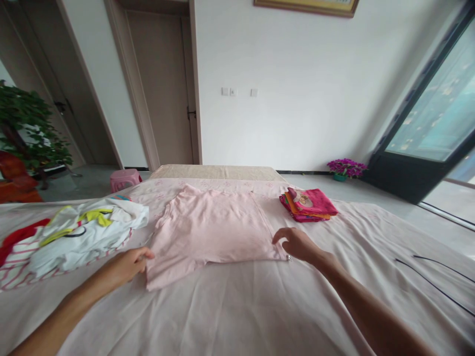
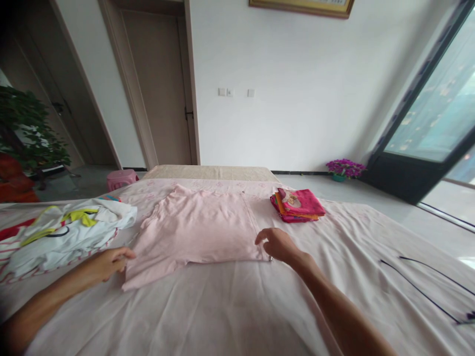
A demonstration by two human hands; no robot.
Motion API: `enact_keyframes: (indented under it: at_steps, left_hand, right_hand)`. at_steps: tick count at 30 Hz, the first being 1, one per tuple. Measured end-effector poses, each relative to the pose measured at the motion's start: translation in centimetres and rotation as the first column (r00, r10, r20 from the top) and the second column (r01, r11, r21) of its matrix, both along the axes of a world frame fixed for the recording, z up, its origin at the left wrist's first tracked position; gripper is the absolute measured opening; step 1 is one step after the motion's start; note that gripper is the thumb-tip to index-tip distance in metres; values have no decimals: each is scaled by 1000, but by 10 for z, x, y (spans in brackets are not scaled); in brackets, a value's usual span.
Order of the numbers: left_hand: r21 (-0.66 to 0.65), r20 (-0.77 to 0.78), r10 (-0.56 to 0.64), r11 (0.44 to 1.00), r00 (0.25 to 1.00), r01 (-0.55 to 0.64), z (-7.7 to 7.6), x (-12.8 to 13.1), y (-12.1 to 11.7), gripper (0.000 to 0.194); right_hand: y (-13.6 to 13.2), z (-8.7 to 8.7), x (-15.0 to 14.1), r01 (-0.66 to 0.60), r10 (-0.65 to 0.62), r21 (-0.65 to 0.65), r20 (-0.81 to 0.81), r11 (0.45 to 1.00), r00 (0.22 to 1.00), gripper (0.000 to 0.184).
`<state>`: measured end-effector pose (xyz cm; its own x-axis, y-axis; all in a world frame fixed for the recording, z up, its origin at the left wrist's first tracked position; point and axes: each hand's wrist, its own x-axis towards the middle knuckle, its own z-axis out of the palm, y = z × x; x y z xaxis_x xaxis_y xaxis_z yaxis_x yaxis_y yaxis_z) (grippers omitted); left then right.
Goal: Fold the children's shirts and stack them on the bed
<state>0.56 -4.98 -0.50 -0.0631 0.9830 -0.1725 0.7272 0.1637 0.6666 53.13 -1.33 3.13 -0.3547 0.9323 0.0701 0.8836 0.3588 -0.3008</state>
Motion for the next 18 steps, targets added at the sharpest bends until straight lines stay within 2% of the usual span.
enact_keyframes:
  at_steps: [2, 3, 5, 7, 9, 11, 13, 15, 18]
  left_hand:
    - [222, -216, 17, 974, 976, 32, 12, 16, 20, 34]
    - [310, -273, 34, 949, 961, 54, 16, 29, 32, 37]
    - [426, -285, -35, 891, 958, 159, 16, 61, 55, 42]
    - [484, -340, -119, 828, 933, 282, 5, 90, 77, 44]
    - [478, -457, -109, 807, 883, 347, -14, 107, 93, 46]
    - [448, -526, -79, 821, 847, 355, -34, 106, 102, 47]
    - [419, -566, -43, 845, 824, 332, -49, 91, 104, 49]
    - [387, -605, 4, 875, 796, 290, -59, 69, 103, 54]
    - [358, -652, 53, 901, 757, 245, -65, 39, 100, 57]
  right_hand:
    - [11, 10, -21, 26, -24, 27, -71, 999, 997, 44]
    - [17, 12, -38, -7, 15, 78, -95, 997, 995, 43]
    - [28, 8, -78, -77, 92, 135, -108, 988, 990, 44]
    - [38, -7, -120, -163, 174, 153, -61, 975, 983, 48]
    - [45, -27, -153, -192, 194, 155, 3, 969, 981, 56]
    - [52, -48, -171, -196, 192, 115, 46, 974, 980, 59]
    - [58, -63, -174, -183, 177, 79, 80, 980, 981, 61]
    - [66, -72, -165, -155, 147, 67, 113, 986, 983, 61]
    - [76, -77, -139, -86, 70, 93, 162, 992, 984, 62]
